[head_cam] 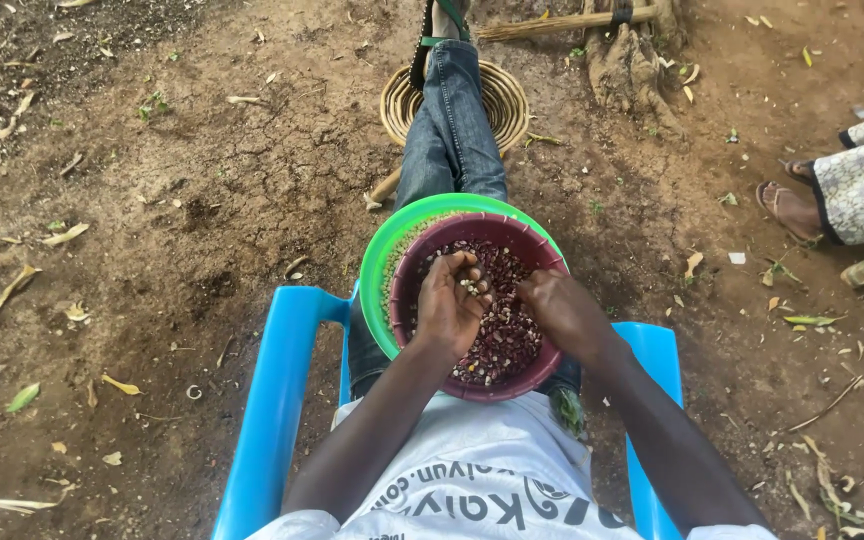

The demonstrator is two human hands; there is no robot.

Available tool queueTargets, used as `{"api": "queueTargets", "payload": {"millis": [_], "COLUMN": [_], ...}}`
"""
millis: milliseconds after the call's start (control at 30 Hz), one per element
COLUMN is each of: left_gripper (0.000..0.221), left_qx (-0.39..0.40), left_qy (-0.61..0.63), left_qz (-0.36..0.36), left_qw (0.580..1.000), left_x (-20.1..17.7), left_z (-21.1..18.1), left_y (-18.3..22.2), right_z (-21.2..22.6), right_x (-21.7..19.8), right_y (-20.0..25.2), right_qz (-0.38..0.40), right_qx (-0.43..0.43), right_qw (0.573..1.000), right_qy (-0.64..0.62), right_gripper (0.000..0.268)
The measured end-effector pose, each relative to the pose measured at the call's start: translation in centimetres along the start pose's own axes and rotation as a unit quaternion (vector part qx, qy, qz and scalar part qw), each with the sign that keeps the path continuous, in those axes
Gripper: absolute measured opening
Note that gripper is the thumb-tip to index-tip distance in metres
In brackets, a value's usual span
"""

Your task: A person sits on a chair and manually sorts maize and beans in a plastic bowl.

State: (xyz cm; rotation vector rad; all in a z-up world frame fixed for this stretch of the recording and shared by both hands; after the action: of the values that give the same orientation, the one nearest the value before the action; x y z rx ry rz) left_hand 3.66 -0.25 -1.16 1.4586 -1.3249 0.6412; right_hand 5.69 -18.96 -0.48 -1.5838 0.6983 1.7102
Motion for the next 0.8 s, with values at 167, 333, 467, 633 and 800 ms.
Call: {"api": "queueTargets", "payload": {"millis": [167, 333, 467, 633, 800], "left_gripper": [0.02, 0.03, 0.039, 0.043, 0.048], "left_qx": [0.02, 0.005, -0.033, -0.049, -0.059], "left_qy": [-0.013, -0.014, 0.031, 0.053, 0.072], "left_qz": [-0.013, -0.009, 0.001, 0.012, 0.029], "left_qw": [1.0, 1.0, 0.999, 0.997, 0.995], "left_x": [2.3, 2.1, 2.2, 2.5, 0.2], "left_z": [-0.6, 0.8, 1.4, 1.7, 2.9], "left_y": [1.8, 1.3, 1.4, 1.8, -0.9], "right_z": [1.4, 4.8, 6.9, 7.7, 8.5], "right_x": [-6.5, -9.2, -10.1, -10.1, -11.0], "right_y": [0.0, 0.3, 0.2, -0.1, -0.3], "right_qz": [-0.12, -0.198, -0.262, -0.266, -0.288], "right_qx": [-0.008, 0.016, -0.048, -0.062, -0.084], "right_qw": [0.989, 0.971, 0.953, 0.951, 0.94], "right_qy": [-0.081, -0.131, -0.144, -0.144, -0.16], "right_gripper": [0.019, 0.023, 0.021, 0.018, 0.014]}}
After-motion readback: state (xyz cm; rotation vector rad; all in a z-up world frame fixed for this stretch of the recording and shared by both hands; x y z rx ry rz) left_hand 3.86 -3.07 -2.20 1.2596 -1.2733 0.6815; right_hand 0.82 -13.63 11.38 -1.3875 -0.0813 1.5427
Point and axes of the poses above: each hand's wrist, its own y-axis away from the middle knuckle, its own x-axis out of the palm, z = x × y, the point moved 4 cm from there along -y, towards the middle knuckle, and after that the axes turned 6 degrees about y, right-handed, at the moved point
